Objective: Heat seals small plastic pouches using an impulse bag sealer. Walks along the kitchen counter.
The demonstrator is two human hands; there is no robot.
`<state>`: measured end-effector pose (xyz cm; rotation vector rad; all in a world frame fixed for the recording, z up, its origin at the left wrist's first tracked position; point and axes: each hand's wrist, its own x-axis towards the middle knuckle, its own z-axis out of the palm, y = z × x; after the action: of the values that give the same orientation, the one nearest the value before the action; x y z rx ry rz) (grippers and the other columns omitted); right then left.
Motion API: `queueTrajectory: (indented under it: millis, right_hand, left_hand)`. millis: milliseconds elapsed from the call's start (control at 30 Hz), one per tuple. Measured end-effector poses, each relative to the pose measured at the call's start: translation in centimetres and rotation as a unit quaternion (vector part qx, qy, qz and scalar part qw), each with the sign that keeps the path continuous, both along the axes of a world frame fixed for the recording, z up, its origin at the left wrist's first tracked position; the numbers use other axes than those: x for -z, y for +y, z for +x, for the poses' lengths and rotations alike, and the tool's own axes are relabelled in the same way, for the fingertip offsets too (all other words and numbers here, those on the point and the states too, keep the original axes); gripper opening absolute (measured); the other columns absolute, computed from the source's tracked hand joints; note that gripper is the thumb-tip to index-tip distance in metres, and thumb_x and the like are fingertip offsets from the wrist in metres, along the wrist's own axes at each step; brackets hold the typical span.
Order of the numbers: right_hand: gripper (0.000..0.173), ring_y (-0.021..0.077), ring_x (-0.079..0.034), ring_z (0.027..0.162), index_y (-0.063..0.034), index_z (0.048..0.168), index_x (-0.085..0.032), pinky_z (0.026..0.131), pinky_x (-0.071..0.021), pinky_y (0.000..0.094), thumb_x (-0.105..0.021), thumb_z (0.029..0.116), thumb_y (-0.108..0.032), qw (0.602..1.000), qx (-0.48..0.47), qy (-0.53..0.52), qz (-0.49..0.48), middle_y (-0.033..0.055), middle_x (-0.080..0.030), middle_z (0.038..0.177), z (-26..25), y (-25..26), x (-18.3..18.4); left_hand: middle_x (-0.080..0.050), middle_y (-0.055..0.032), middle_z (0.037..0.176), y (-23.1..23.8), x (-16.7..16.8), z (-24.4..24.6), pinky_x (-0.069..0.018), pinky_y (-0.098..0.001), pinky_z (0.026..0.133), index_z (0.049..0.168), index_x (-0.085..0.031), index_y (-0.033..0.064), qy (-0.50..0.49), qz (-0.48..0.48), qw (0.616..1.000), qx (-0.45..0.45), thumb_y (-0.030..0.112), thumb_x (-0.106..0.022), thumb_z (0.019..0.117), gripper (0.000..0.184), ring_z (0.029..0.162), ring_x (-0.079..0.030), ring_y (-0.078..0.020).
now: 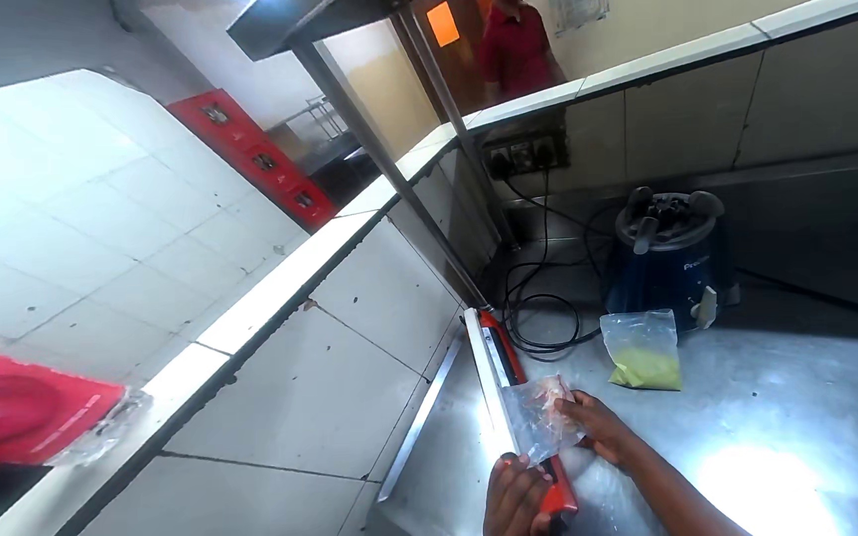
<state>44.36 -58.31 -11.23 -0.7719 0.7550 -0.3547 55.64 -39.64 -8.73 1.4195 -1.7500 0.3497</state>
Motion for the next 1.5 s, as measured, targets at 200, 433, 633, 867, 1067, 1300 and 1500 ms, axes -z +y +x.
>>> queueTrajectory:
  millis: [200, 433, 633, 867, 1067, 1300, 1500]
  right_hand:
    - [0.036, 0.0219, -0.068, 0.093, -0.0043, 0.133, -0.051, 0.076, -0.0593, 0.0391, -0.06, 0.1045, -0.024, 1.0, 0.004, 0.003, 0.016, 0.0126, -0.065, 0.11, -0.6, 0.0, 0.2]
    - [0.039, 0.0221, -0.07, 0.091, -0.0038, 0.139, -0.048, 0.075, -0.0608, 0.0367, -0.059, 0.1051, -0.02, 0.999, 0.008, 0.043, 0.017, 0.0144, -0.063, 0.118, -3.4, 1.1, -0.1]
    - [0.044, 0.0228, -0.066, 0.107, -0.0022, 0.14, -0.05, 0.085, -0.0567, 0.0382, -0.065, 0.0999, -0.014, 0.985, 0.045, 0.139, -0.097, 0.0158, -0.062, 0.128, -4.4, 3.7, -1.5]
    - [0.044, 0.0197, -0.069, 0.094, -0.0024, 0.139, -0.05, 0.078, -0.0586, 0.0359, -0.063, 0.098, -0.01, 0.984, 0.036, 0.123, -0.124, 0.0129, -0.065, 0.117, -6.1, 8.6, -1.1]
    - [0.056, 0.0219, -0.064, 0.113, -0.0016, 0.142, -0.051, 0.092, -0.0551, 0.035, -0.072, 0.0912, -0.013, 0.954, 0.036, 0.155, -0.253, 0.0176, -0.056, 0.139, -4.8, 9.0, -0.1]
    - [0.047, 0.037, -0.051, 0.134, -0.0088, 0.135, -0.065, 0.109, -0.0455, 0.0467, -0.067, 0.0881, -0.009, 0.812, 0.019, 0.142, -0.566, 0.0198, -0.055, 0.145, -1.7, 6.9, 2.5]
    - [0.031, 0.0283, -0.061, 0.127, -0.0062, 0.123, -0.073, 0.108, -0.048, 0.043, -0.054, 0.0989, -0.01, 0.811, 0.102, 0.097, -0.568, 0.0152, -0.065, 0.135, -1.0, 6.0, 3.3]
  left_hand:
    - [-0.067, 0.002, 0.118, -0.6, 1.6, -0.4, -0.0279, -0.0312, 0.121, 0.109, -0.067, 0.0126, 0.0, -0.045, 0.999, -0.019, 0.041, -0.026, 0.1121, 0.05, 0.131, -0.051, -0.0105]
    - [-0.067, 0.0031, 0.116, -0.7, 1.8, -0.9, -0.0285, -0.0311, 0.121, 0.107, -0.067, 0.0126, 0.013, -0.064, 0.998, -0.022, 0.042, -0.024, 0.112, 0.052, 0.131, -0.052, -0.0102]
    - [-0.068, 0.0023, 0.117, -0.6, 1.9, -0.5, -0.0284, -0.0325, 0.121, 0.107, -0.067, 0.0121, 0.015, -0.067, 0.998, -0.007, 0.042, -0.023, 0.112, 0.054, 0.132, -0.052, -0.0112]
    - [-0.07, 0.0014, 0.117, -0.2, 0.4, -0.5, -0.025, -0.0336, 0.124, 0.109, -0.069, 0.013, 0.07, -0.021, 0.997, 0.026, 0.045, -0.022, 0.1116, 0.057, 0.133, -0.052, -0.0117]
    - [-0.072, 0.0009, 0.117, -0.3, -5.0, 0.2, -0.0258, -0.0386, 0.124, 0.111, -0.071, 0.0138, 0.154, 0.001, 0.986, 0.059, 0.051, -0.019, 0.1098, 0.064, 0.134, -0.054, -0.0123]
    - [-0.075, 0.004, 0.115, -1.3, -11.1, 2.3, -0.0294, -0.0454, 0.124, 0.109, -0.074, 0.0171, 0.226, 0.025, 0.971, 0.073, 0.052, -0.028, 0.1092, 0.058, 0.131, -0.058, -0.0142]
    - [-0.067, 0.0032, 0.134, -0.6, -11.3, 2.3, -0.0404, -0.0395, 0.118, 0.125, -0.07, 0.0174, 0.311, -0.036, 0.949, 0.043, 0.049, -0.038, 0.1086, 0.048, 0.136, -0.054, -0.0158]
